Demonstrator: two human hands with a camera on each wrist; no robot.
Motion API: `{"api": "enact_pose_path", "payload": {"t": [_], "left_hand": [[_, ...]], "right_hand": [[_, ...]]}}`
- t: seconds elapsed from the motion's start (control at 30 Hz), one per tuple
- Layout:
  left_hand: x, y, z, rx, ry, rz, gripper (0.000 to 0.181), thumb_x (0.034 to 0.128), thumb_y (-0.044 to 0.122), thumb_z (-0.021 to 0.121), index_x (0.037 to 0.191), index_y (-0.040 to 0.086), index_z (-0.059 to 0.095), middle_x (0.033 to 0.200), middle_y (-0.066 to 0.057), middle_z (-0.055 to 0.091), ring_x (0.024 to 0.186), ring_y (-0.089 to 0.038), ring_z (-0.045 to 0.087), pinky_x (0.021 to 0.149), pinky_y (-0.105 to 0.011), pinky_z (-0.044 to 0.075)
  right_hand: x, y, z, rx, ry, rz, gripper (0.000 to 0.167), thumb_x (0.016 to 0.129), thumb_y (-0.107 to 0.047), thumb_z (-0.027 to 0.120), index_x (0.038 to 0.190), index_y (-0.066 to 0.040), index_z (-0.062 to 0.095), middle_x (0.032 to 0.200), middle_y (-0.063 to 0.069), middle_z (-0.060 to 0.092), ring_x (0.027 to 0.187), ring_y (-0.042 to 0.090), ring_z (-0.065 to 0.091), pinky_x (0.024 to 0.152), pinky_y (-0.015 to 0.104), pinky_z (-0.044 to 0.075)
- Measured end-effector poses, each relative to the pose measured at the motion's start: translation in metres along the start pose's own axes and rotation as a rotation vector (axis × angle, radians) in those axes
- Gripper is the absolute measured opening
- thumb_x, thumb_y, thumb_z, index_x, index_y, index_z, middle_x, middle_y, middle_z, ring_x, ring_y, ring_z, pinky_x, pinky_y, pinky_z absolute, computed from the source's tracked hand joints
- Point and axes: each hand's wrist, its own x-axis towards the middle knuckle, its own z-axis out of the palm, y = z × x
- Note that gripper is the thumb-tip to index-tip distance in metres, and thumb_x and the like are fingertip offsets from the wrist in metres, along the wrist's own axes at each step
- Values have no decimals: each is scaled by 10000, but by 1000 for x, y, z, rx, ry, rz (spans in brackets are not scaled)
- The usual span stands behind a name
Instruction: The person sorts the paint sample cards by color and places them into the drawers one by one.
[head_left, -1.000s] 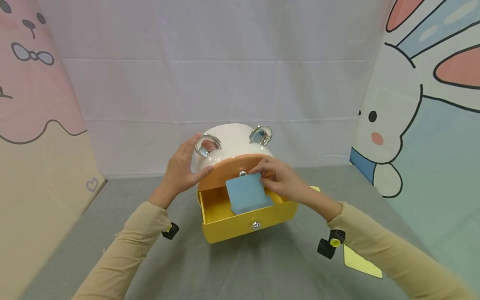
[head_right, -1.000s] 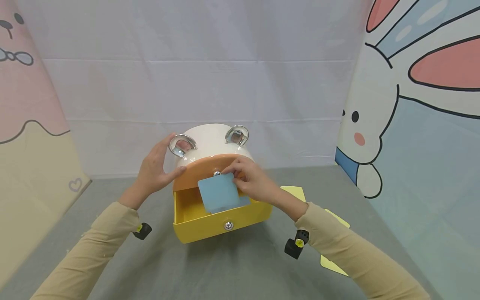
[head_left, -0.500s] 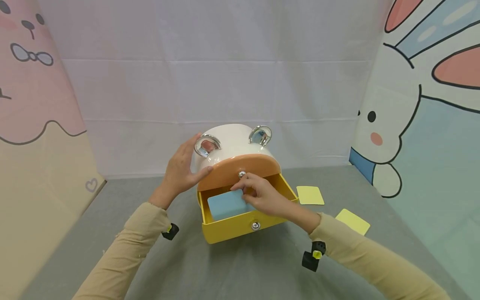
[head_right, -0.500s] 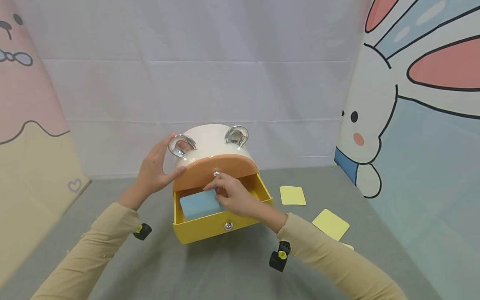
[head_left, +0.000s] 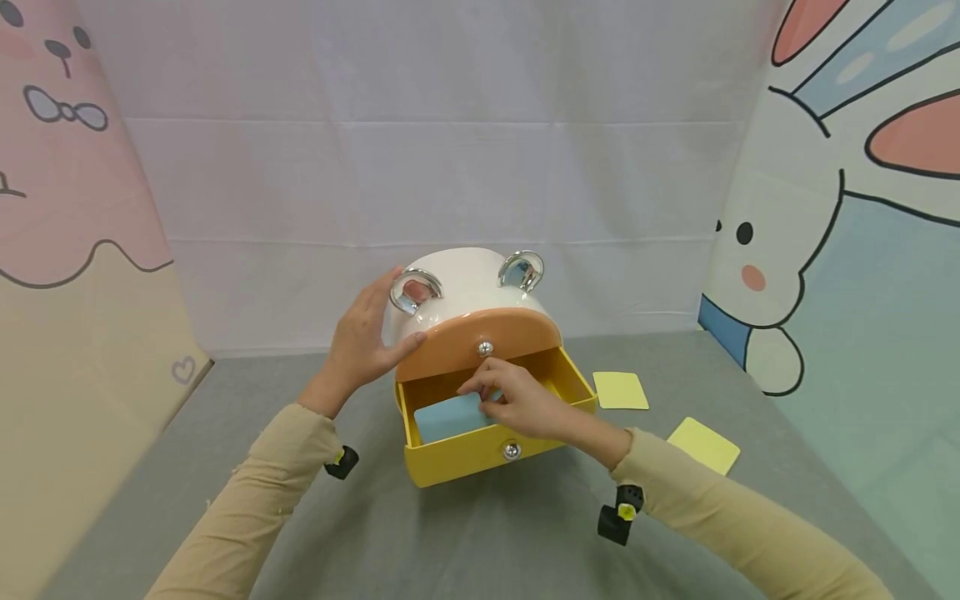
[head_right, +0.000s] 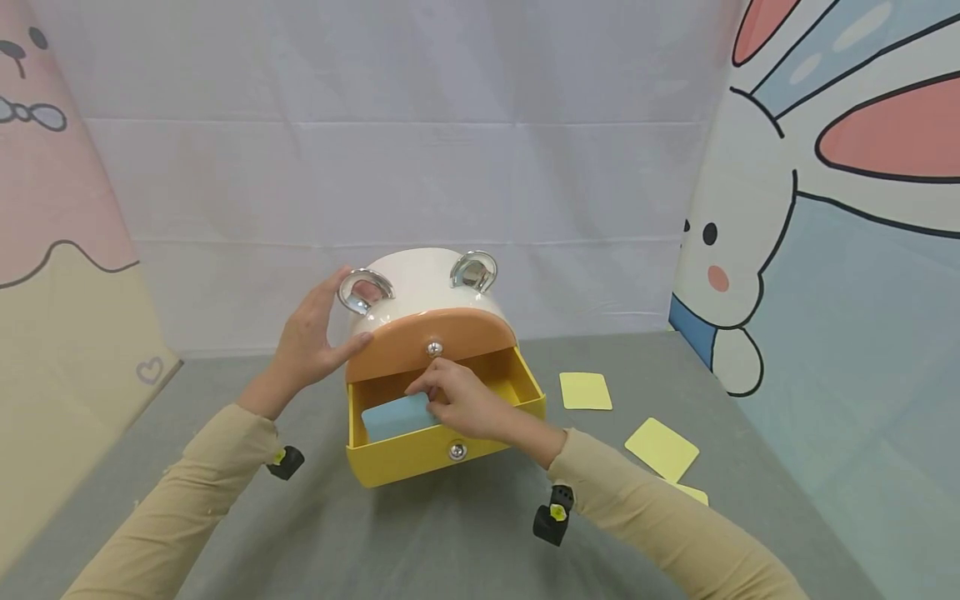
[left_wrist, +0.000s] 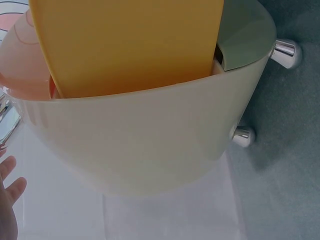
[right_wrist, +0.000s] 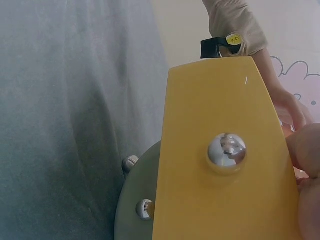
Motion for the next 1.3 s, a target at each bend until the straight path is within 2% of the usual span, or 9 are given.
{"api": "enact_pose_path", "payload": {"t": [0.23,0.5,0.67,0.87,1.1,1.3], "left_hand": [[0,0,1,-3,0,0,860,812,624,450,1410,30,279,1379,-149,402,1220,-305,406,956,-490,375],[0,0,3,2,1,2,881,807,657,415,1407,26,284,1371,-155,411,1215,-307,412,961,-485,372],[0,0,4,1,4,2,877,807,652,421,1409,29,282,1370,-152,413,1213,-304,414,958,-484,376],[0,0,3,2,9,4,874,806,648,429,1408,31,284,1366,-153,417,1209,-304,417,952,-486,380],[-1,-1,3,2,16,9,859,807,625,454,1407,33,287,1366,-139,420,1198,-300,425,942,-485,389],[0,-1,2,6,20,14,874,804,645,441,1402,24,294,1365,-149,418,1200,-310,422,943,-492,385]], "right_hand": [[-1,0,-1,15,22,4,255,811,63,598,1058,14,638,983,89,559,876,190,546,745,215,502],[-6,-3,-13,41,63,13,261,808,41,623,1061,-23,619,1032,77,555,909,217,549,766,250,510],[-16,-7,-28,74,139,1,248,804,17,640,1046,-27,613,1008,62,576,893,212,549,764,280,512],[-40,-15,-36,59,258,77,252,788,-93,695,1027,-69,617,931,8,594,831,153,567,706,275,515],[-71,-15,-14,40,378,174,256,753,-156,736,960,-103,594,844,-20,598,736,100,562,639,249,520],[-84,-6,17,23,447,171,270,707,-157,769,899,-93,591,810,-11,618,668,83,573,549,241,512]]}}
